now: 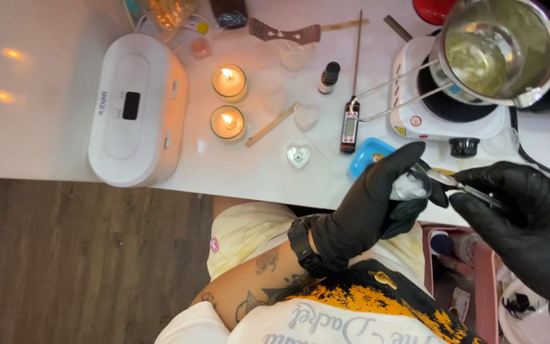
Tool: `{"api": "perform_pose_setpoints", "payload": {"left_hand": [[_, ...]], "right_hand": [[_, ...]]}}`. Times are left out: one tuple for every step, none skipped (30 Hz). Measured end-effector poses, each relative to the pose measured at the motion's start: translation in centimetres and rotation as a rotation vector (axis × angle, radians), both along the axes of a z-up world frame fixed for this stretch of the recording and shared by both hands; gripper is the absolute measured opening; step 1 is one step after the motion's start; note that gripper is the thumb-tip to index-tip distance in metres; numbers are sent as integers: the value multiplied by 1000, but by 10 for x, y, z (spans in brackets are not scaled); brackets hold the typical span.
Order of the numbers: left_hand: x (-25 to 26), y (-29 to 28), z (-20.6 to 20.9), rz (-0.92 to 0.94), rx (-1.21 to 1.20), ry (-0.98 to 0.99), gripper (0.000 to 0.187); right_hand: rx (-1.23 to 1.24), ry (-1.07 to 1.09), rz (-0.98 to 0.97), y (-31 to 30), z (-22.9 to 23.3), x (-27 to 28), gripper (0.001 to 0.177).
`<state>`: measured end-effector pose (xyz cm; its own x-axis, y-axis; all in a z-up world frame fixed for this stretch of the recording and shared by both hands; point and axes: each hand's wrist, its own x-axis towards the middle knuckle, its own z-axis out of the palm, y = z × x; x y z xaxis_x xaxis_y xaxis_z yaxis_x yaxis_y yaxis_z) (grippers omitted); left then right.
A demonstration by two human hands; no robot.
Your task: Cleaning white wax residue from a heart-shaped mold and preparing a wick or support stick.
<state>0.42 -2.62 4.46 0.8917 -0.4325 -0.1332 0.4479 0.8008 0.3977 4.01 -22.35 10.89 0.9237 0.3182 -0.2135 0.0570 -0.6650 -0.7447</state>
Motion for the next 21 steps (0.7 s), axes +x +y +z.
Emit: {"api": "perform_pose_setpoints", "payload": {"left_hand": [[-1, 0, 4, 15, 6, -9, 64], [-1, 0, 9, 61, 86, 29, 55], [-1, 0, 13, 104, 166, 66, 46], [-3, -3, -1, 117, 171, 57, 46], [-5, -7, -16, 167, 234, 34, 35], [-6, -11, -31, 217, 296, 12, 32], [-9, -13, -50, 222, 298, 4, 32], [-10, -14, -70, 255, 189, -79, 36], [-11, -18, -90, 287, 79, -162, 46], [-13, -8, -75, 287, 78, -170, 46], [-17, 0, -60, 539, 619, -485, 31], [-20, 8, -45, 770, 1161, -809, 52], [-23, 11, -42, 773, 1154, -813, 52], [-26, 14, -40, 697, 1144, -731, 57], [-31, 17, -37, 613, 1127, -646, 64], [-34, 22, -32, 611, 1121, -645, 64], [-37, 27, -28, 669, 1148, -657, 57], [-39, 31, -23, 728, 1175, -668, 50], [-38, 32, -15, 718, 1160, -674, 50], [-37, 34, -7, 726, 1224, -657, 44], [-35, 34, 1, 731, 1283, -643, 39]], "right_hand": [[6, -9, 15, 7, -2, -3, 25], [-10, 57, -99, 14, -3, -5, 30], [-26, 120, -217, 21, -4, -8, 35], [-19, 111, -205, 26, -8, -7, 35], [8, 48, -120, 30, -11, -6, 38], [35, -15, -35, 34, -15, -6, 40], [38, -23, -32, 36, -18, -4, 40], [77, 26, -31, 38, -21, -1, 40], [113, 75, -34, 38, -23, 1, 39], [113, 66, -34, 42, -25, 3, 39], [101, 191, -120, 45, -27, 5, 38], [90, 316, -205, 48, -28, 6, 36], [87, 310, -208, 49, -32, 6, 36], [129, 340, -197, 51, -36, 5, 35], [170, 376, -187, 52, -40, 2, 34], [165, 376, -192, 57, -38, -1, 34], [250, 369, -158, 62, -37, -4, 34], [335, 360, -122, 65, -35, -7, 34], [330, 356, -139, 74, -22, -9, 34], [169, 191, -15, 82, -8, -11, 36], [4, 28, 102, 89, 6, -12, 39]]}}
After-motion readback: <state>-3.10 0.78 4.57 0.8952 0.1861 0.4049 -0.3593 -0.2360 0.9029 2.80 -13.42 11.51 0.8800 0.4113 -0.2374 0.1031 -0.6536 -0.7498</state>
